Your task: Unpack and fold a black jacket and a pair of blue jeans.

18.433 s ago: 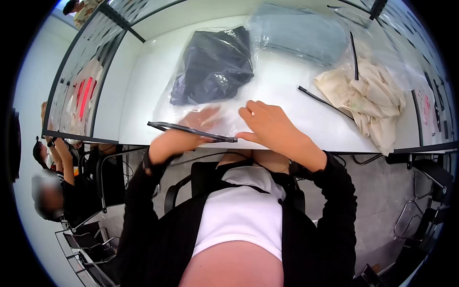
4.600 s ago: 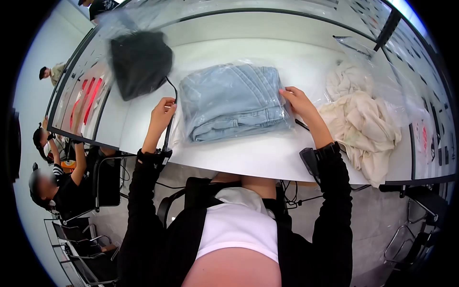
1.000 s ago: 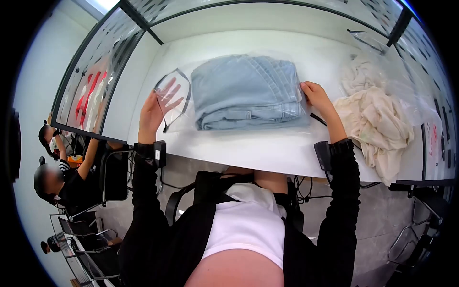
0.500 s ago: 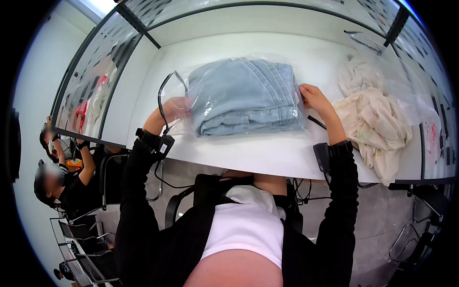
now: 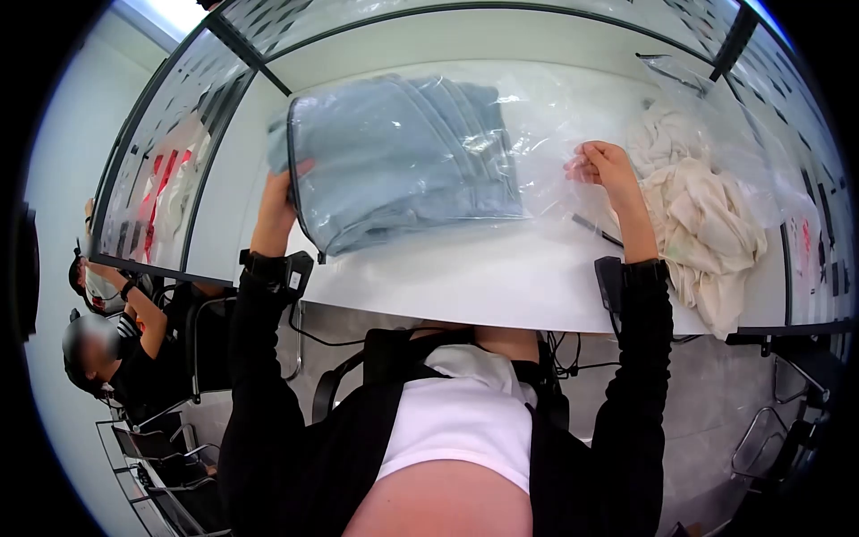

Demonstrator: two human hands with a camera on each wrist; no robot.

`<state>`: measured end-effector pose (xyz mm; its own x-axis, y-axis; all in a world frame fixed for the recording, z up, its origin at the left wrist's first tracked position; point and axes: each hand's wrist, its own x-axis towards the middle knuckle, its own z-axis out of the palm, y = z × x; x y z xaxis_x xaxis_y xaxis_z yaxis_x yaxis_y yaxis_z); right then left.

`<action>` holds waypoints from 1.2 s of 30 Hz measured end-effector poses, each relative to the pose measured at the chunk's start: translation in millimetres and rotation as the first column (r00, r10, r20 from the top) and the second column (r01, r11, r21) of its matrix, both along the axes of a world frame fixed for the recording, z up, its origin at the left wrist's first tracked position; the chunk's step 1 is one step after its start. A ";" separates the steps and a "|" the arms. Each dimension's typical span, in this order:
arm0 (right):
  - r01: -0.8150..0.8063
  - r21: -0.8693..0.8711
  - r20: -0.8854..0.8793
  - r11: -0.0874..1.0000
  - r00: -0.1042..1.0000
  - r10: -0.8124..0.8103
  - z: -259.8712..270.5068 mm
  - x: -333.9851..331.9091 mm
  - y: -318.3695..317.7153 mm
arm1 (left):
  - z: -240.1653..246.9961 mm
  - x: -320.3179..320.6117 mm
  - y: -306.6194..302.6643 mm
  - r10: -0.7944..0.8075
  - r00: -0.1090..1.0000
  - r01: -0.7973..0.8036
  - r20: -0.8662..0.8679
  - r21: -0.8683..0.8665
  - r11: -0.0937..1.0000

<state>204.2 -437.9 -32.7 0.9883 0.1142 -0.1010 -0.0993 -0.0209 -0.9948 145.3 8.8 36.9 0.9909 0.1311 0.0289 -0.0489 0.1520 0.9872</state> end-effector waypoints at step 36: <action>0.821 -0.464 0.811 0.333 0.545 -0.213 154.0 48.2 -347.6 | -33.3 -28.7 17.6 -0.193 0.981 -0.016 0.013 1.000 -0.014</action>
